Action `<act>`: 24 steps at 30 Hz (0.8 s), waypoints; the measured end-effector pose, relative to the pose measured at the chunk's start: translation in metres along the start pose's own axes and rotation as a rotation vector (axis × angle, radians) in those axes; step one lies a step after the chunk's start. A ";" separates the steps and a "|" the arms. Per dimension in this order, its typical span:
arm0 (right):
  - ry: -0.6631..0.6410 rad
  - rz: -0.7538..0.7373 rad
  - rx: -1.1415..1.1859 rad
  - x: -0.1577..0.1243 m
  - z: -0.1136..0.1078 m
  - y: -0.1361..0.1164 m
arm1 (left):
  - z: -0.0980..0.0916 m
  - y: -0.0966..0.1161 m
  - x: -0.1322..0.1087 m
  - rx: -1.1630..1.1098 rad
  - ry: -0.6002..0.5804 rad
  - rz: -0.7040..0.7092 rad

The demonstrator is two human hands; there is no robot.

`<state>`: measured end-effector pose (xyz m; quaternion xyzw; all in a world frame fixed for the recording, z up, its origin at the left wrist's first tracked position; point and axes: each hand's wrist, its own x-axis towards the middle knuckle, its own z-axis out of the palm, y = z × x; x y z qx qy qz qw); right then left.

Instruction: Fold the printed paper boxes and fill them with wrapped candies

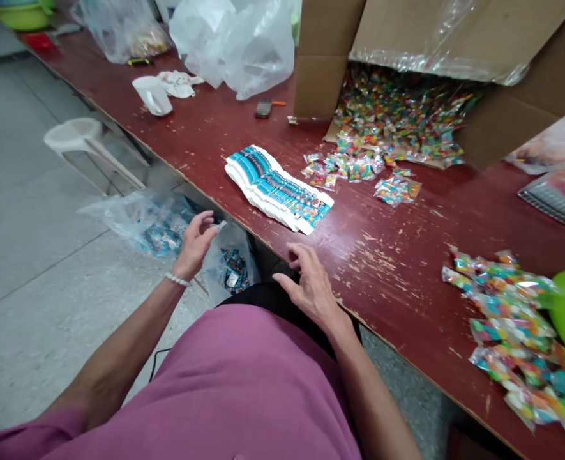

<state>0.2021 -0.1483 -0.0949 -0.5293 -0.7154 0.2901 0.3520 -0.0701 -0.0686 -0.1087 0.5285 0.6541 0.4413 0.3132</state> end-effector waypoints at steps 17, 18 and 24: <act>0.395 0.281 -0.059 0.071 -0.044 0.044 | 0.113 0.093 0.023 0.947 -0.351 0.692; 0.429 0.336 -0.133 0.087 -0.053 0.053 | 0.112 0.094 0.022 0.951 -0.350 0.691; 0.384 0.526 -0.171 0.133 -0.067 0.079 | 0.114 0.099 0.019 0.983 -0.370 0.684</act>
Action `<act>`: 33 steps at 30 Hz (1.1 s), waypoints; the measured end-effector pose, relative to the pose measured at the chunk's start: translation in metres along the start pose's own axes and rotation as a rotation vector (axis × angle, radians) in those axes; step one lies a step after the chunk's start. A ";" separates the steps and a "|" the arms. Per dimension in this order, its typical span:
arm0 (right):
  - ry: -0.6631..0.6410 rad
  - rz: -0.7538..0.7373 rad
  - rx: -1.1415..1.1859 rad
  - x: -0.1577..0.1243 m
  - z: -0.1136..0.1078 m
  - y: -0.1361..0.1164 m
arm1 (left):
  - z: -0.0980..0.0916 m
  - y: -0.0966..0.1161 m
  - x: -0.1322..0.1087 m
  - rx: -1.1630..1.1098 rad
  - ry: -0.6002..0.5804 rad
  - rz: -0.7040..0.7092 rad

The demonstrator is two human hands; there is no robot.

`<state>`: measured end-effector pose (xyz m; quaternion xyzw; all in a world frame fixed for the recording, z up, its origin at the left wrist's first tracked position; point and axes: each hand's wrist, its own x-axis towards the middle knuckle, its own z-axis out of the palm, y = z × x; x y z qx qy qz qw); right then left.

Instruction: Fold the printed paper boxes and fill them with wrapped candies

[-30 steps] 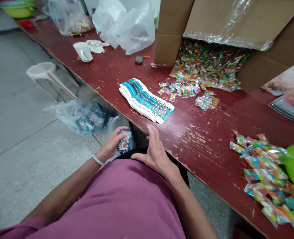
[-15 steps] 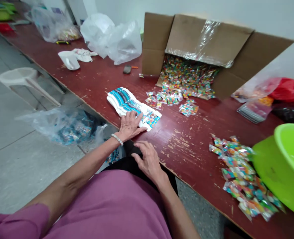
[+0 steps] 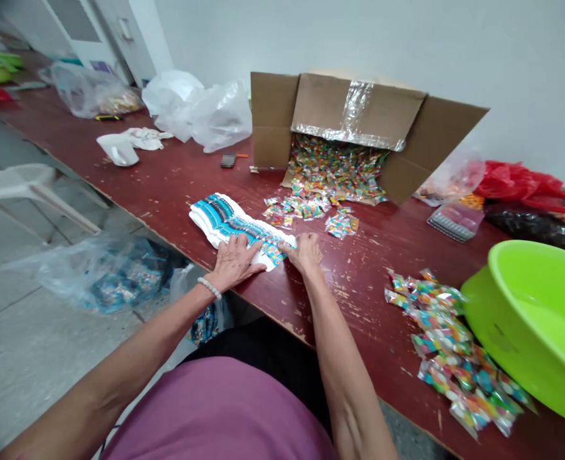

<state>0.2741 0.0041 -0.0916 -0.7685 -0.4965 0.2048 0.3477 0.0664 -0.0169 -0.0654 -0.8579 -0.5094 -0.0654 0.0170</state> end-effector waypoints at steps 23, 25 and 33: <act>-0.549 -0.080 0.994 -0.125 -0.059 -0.042 | -0.033 0.029 -0.080 -2.013 -0.833 -0.005; -0.564 -0.068 1.017 -0.130 -0.060 -0.042 | -0.034 0.027 -0.082 -1.987 -0.787 -0.043; -0.650 -0.039 1.033 -0.155 -0.051 -0.034 | -0.039 0.033 -0.083 -1.889 -0.547 -0.199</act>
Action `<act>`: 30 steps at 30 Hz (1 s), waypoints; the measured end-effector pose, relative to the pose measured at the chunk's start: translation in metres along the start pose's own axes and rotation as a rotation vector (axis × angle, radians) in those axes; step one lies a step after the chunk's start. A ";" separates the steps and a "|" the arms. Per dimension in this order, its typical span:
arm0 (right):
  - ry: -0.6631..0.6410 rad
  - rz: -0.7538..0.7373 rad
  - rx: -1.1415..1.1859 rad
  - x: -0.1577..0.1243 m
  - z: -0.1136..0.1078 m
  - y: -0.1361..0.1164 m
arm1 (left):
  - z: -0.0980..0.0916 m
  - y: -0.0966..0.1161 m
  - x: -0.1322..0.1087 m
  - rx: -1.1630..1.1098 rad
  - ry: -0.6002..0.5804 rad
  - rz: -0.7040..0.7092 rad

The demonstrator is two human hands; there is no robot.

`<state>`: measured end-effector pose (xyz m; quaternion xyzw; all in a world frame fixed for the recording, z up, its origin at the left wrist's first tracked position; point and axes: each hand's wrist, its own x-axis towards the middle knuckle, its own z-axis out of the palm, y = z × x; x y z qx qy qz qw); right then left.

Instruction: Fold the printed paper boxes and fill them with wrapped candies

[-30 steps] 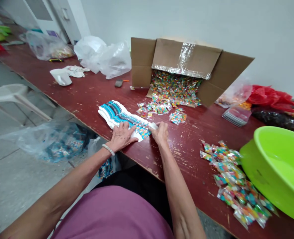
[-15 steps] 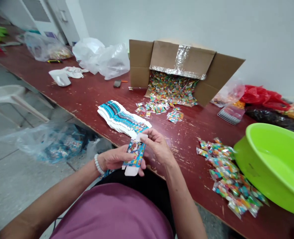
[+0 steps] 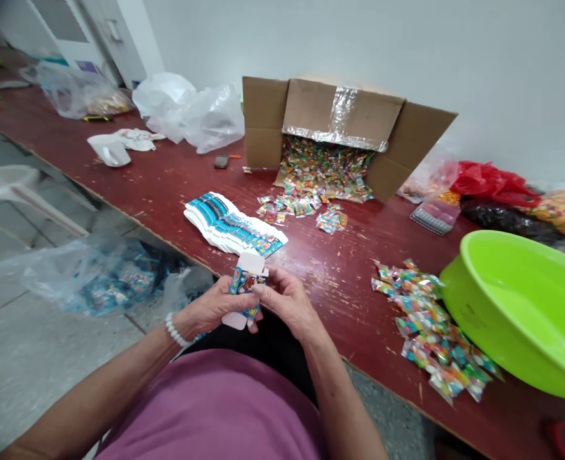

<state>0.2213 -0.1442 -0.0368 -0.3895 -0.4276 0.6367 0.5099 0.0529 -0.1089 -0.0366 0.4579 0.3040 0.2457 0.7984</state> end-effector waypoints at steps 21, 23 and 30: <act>0.401 -0.209 -0.300 -0.003 0.006 0.030 | -0.002 -0.021 -0.014 0.238 0.296 0.273; 0.327 -0.115 -0.225 -0.003 -0.001 0.030 | -0.003 -0.016 -0.015 0.200 0.247 0.240; 0.156 -0.053 -0.101 -0.003 -0.009 0.026 | 0.000 -0.012 -0.017 0.219 0.295 0.232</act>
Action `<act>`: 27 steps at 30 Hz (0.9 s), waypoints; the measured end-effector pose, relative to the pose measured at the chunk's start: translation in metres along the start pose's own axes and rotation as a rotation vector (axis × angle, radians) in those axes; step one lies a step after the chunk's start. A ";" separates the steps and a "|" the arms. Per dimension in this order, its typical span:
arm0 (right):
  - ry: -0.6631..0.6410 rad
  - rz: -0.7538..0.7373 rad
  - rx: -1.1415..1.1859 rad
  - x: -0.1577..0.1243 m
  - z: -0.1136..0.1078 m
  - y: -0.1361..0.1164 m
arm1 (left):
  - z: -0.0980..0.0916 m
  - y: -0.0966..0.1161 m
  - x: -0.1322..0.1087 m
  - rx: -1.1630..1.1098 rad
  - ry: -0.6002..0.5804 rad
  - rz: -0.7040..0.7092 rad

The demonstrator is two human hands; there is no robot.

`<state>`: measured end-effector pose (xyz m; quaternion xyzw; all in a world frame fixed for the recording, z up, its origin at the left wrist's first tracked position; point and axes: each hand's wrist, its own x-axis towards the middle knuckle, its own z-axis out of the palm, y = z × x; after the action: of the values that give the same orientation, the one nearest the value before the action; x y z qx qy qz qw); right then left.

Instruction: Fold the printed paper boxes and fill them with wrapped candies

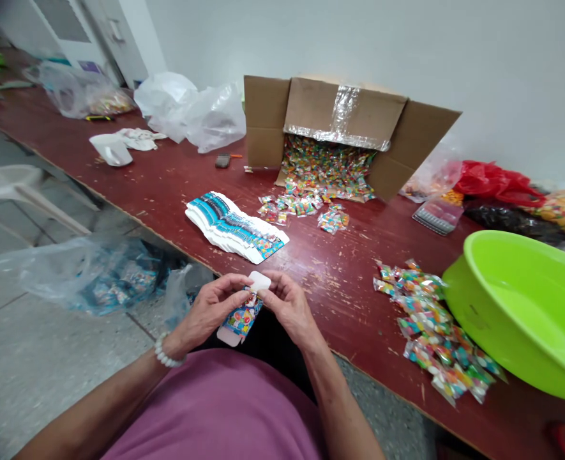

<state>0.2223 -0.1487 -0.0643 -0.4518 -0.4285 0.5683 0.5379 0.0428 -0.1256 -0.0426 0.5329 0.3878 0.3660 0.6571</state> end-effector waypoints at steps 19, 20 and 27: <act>0.048 0.012 -0.224 0.009 0.008 -0.013 | 0.009 -0.014 0.004 -0.166 -0.074 -0.333; 0.059 0.014 -0.204 0.010 0.008 -0.014 | 0.008 -0.014 0.004 -0.138 -0.077 -0.312; -0.162 -0.158 -0.275 -0.004 0.008 -0.023 | 0.003 -0.013 0.001 -0.144 -0.095 -0.251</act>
<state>0.2197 -0.1513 -0.0404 -0.4388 -0.5782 0.4946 0.4780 0.0465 -0.1275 -0.0550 0.4484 0.3927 0.2824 0.7517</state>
